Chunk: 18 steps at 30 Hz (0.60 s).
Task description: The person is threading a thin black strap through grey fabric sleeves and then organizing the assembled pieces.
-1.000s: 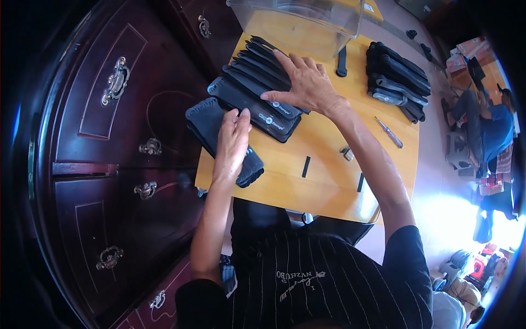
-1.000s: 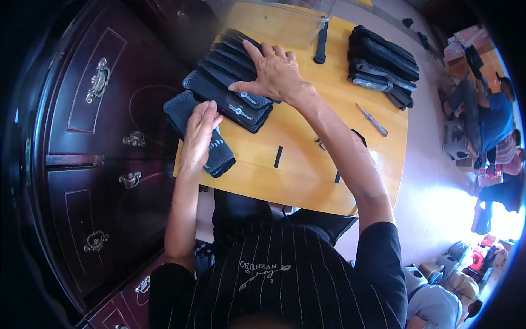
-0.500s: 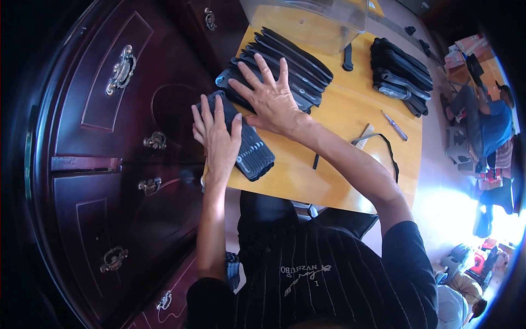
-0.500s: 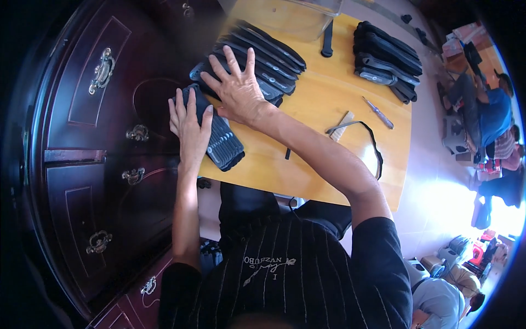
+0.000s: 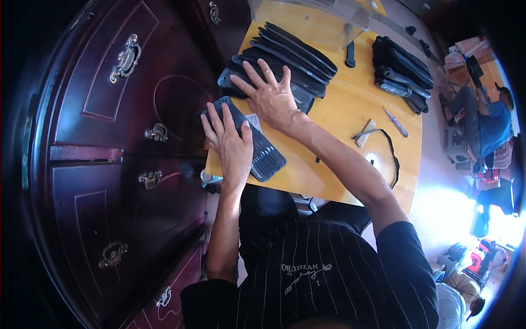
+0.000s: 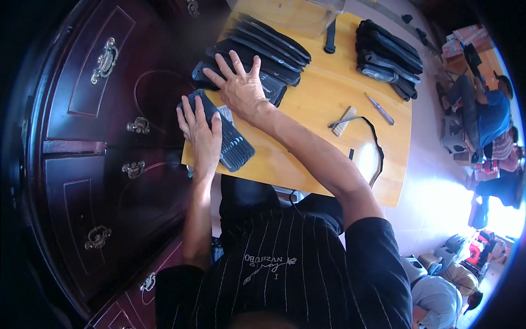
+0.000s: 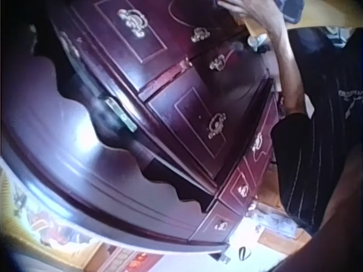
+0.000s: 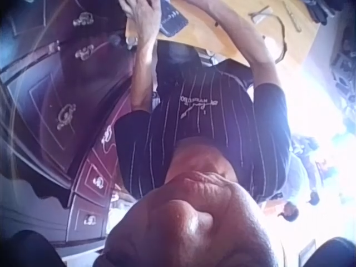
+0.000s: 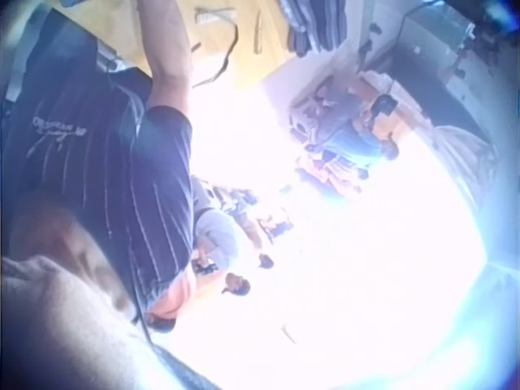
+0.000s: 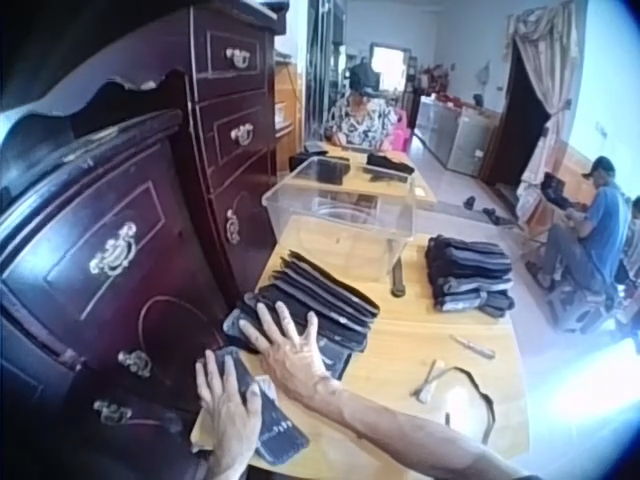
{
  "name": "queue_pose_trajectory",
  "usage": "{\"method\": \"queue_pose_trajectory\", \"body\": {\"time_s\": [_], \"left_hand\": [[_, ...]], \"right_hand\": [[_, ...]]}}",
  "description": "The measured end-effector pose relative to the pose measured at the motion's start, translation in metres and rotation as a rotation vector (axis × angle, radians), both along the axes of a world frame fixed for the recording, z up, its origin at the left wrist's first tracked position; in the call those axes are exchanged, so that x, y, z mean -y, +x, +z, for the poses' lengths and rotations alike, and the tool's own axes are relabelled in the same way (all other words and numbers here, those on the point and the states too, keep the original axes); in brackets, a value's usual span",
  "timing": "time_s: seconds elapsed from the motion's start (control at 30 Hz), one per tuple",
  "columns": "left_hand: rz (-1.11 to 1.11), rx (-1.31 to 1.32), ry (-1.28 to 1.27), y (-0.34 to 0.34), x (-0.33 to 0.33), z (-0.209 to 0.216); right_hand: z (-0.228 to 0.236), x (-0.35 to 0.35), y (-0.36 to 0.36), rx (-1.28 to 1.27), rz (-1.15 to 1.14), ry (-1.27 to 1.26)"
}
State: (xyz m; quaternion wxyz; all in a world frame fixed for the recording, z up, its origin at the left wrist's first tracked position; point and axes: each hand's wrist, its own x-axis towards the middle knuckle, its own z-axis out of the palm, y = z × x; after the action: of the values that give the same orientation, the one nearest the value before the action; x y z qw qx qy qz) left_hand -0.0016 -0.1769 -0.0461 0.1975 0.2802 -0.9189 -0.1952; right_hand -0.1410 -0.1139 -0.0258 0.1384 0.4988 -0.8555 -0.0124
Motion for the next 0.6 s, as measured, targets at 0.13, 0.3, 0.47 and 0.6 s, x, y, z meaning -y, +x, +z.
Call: {"method": "queue_pose_trajectory", "body": {"time_s": [0.13,0.3,0.47,0.6], "left_hand": [[0.017,-0.020,-0.015,0.006,-0.003,0.004],[0.023,0.036,-0.051,0.003,0.010,0.024],[0.017,-0.162,-0.210,-0.011,0.010,0.045],[0.007,-0.436,1.162,-0.032,0.011,0.047]], "right_hand": [[0.002,0.006,-0.005,-0.024,-0.056,0.017],[0.002,0.000,-0.009,0.029,-0.028,-0.079],[0.023,-0.011,-0.015,0.169,0.036,-0.186],[0.075,-0.042,-0.060,0.201,-0.119,-0.505]]}}
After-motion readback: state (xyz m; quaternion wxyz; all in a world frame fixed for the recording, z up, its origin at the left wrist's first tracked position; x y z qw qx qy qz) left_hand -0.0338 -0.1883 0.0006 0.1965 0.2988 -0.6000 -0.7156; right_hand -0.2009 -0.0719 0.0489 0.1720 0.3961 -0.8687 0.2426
